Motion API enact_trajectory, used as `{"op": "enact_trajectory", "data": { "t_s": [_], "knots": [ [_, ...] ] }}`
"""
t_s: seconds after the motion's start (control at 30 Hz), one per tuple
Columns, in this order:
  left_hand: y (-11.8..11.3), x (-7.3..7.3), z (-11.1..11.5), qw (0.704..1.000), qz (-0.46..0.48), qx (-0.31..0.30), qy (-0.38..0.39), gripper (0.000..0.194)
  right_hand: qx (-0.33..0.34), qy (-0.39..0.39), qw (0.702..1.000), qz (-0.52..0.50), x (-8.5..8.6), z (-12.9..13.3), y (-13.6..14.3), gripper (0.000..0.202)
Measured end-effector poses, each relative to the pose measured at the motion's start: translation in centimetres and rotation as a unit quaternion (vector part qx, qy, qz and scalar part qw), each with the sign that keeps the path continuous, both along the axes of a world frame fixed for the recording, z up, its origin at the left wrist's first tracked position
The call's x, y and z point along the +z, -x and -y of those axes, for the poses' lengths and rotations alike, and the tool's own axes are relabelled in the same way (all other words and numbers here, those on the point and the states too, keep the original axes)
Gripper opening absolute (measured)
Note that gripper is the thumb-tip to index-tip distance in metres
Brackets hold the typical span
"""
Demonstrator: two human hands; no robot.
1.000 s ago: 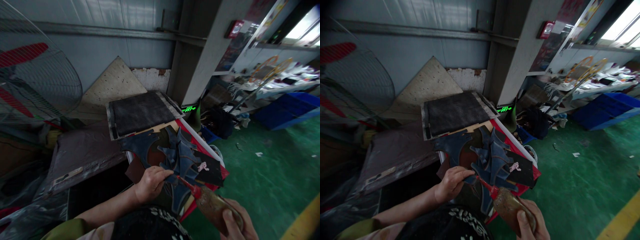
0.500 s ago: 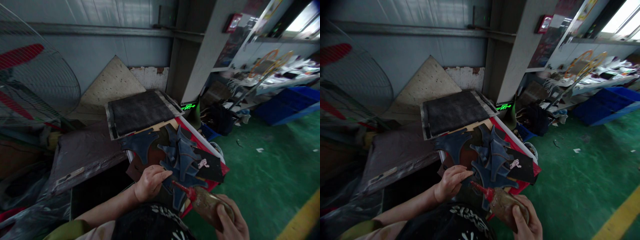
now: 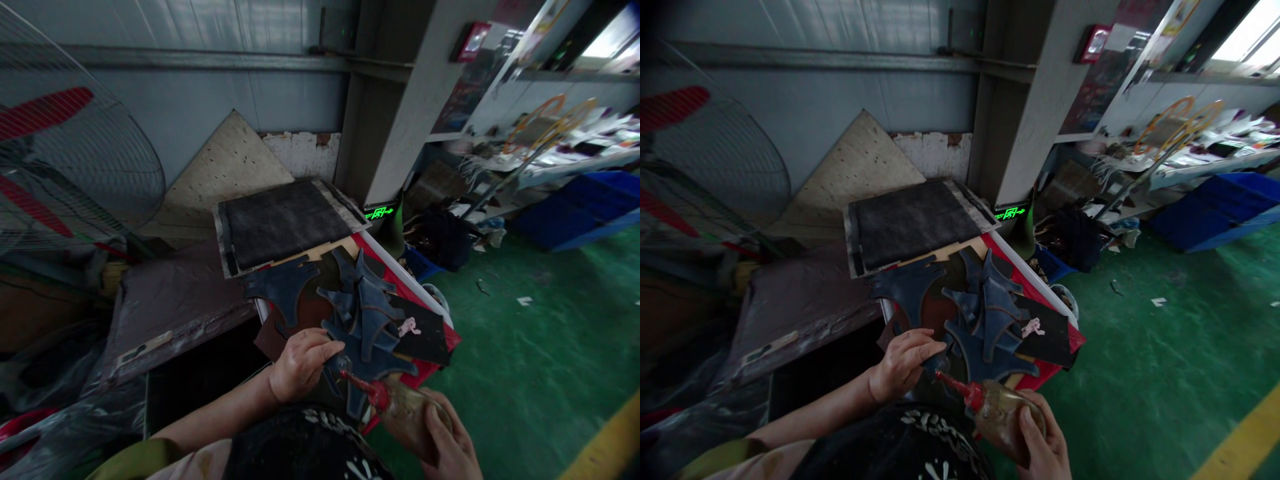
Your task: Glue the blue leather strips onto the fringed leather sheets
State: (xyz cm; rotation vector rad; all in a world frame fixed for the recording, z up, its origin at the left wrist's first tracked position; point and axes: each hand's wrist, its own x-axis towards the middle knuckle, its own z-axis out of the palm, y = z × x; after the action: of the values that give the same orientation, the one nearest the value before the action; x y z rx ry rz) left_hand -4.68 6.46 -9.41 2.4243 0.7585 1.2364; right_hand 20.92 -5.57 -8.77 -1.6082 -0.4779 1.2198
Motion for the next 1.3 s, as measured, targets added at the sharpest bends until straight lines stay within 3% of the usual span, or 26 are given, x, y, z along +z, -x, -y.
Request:
{"op": "enact_trajectory", "data": {
  "t_s": [0.2,0.43,0.7,0.9,1.0,1.07,1.23,1.3],
  "knots": [
    [0.0,0.2,0.1,1.0,-0.004,0.016,-0.001,0.037,0.061,-0.04,0.985,0.154,0.2,-0.2,-0.4,0.022],
    [0.5,0.2,0.1,1.0,-0.006,0.016,0.001,0.036,0.027,-0.063,0.989,0.127,-1.4,-0.9,0.4,0.019],
    [0.8,0.1,0.4,1.0,-0.004,0.019,-0.007,0.037,0.034,-0.054,0.996,0.065,-0.7,-1.5,1.5,0.024],
    [1.6,-0.5,0.6,1.0,-0.012,0.015,0.0,0.035,0.101,-0.066,0.954,0.274,0.5,-0.5,0.9,0.017],
    [1.8,-0.7,0.7,1.0,-0.008,0.019,-0.004,0.037,0.104,-0.073,0.944,0.304,0.5,-0.4,0.7,0.014],
    [1.9,-0.7,0.7,1.0,-0.004,0.022,-0.004,0.038,0.09,-0.075,0.954,0.278,0.0,-0.6,1.1,0.014],
    [2.4,-0.8,0.9,1.0,-0.009,0.025,0.002,0.039,-0.003,-0.053,0.993,0.105,-2.5,-1.4,2.2,0.021],
    [2.7,-0.7,0.9,0.999,-0.016,0.028,0.007,0.039,-0.038,-0.038,0.992,0.111,-3.4,-1.3,1.8,0.025]
  ]
}}
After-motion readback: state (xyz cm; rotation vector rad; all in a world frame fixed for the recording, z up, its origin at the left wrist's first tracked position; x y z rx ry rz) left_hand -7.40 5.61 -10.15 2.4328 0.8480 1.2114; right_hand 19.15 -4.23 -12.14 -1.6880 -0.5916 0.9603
